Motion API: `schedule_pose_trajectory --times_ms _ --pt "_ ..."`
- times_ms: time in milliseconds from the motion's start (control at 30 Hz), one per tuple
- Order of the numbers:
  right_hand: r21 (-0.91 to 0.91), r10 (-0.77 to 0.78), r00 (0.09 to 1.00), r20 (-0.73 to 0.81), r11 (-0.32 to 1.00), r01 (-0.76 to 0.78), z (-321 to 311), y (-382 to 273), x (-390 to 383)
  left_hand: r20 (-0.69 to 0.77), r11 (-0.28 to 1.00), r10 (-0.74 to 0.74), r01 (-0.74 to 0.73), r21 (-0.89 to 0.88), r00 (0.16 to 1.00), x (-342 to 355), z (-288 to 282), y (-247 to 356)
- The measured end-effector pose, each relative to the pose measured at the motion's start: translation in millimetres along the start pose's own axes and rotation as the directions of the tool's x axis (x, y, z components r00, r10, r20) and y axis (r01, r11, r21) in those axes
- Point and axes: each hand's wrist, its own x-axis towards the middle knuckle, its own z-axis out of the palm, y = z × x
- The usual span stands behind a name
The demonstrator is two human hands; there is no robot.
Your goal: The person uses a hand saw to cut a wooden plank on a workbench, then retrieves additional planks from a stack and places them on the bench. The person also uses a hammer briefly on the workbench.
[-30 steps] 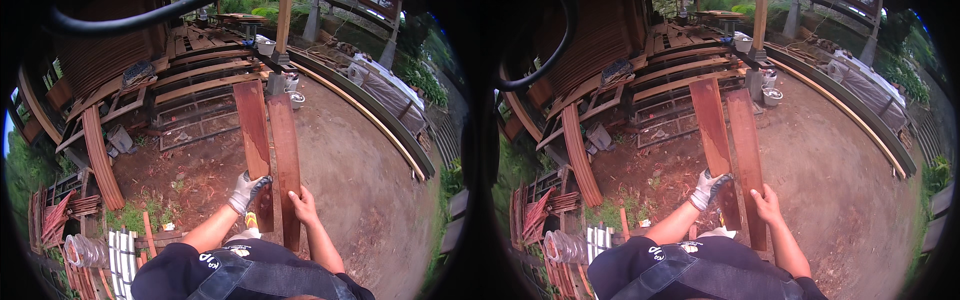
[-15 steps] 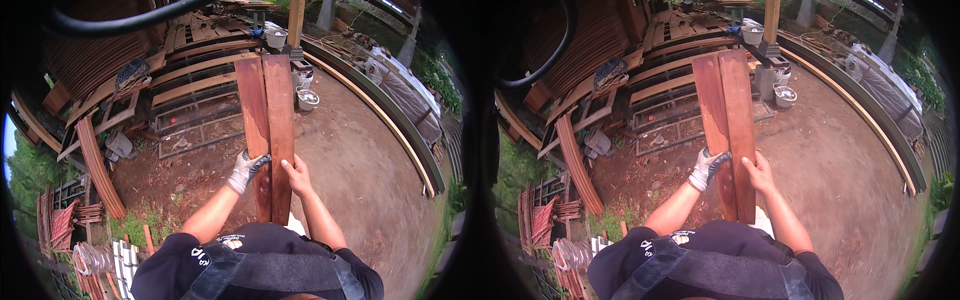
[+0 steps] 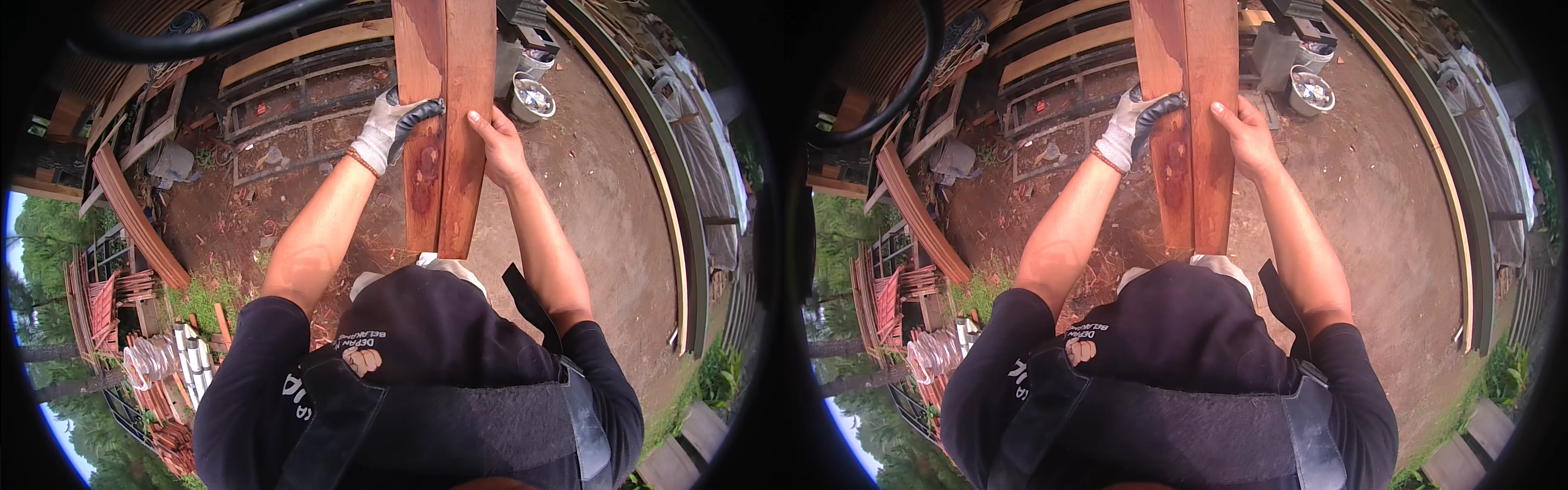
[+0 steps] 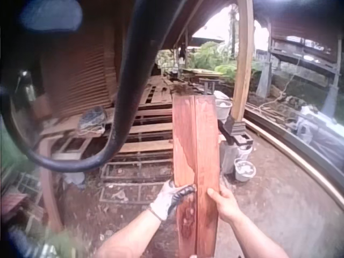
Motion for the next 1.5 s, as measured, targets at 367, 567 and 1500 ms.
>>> schedule_pose_trajectory --times_ms 367,567,1500 --pt "-0.031 0.067 0.993 0.101 0.997 -0.064 -36 -14 216 -0.069 0.999 0.035 -0.034 0.017 0.997 194 -47 0" --pt "-0.212 0.045 0.992 0.117 0.977 -0.019 -37 33 329 -0.16 0.998 0.012 -0.021 -0.053 0.987 270 -134 -32" --pt "-0.561 0.478 0.815 -0.327 0.596 -0.574 -237 70 810 -0.144 0.918 -0.24 0.273 0.288 0.96 769 -358 44"
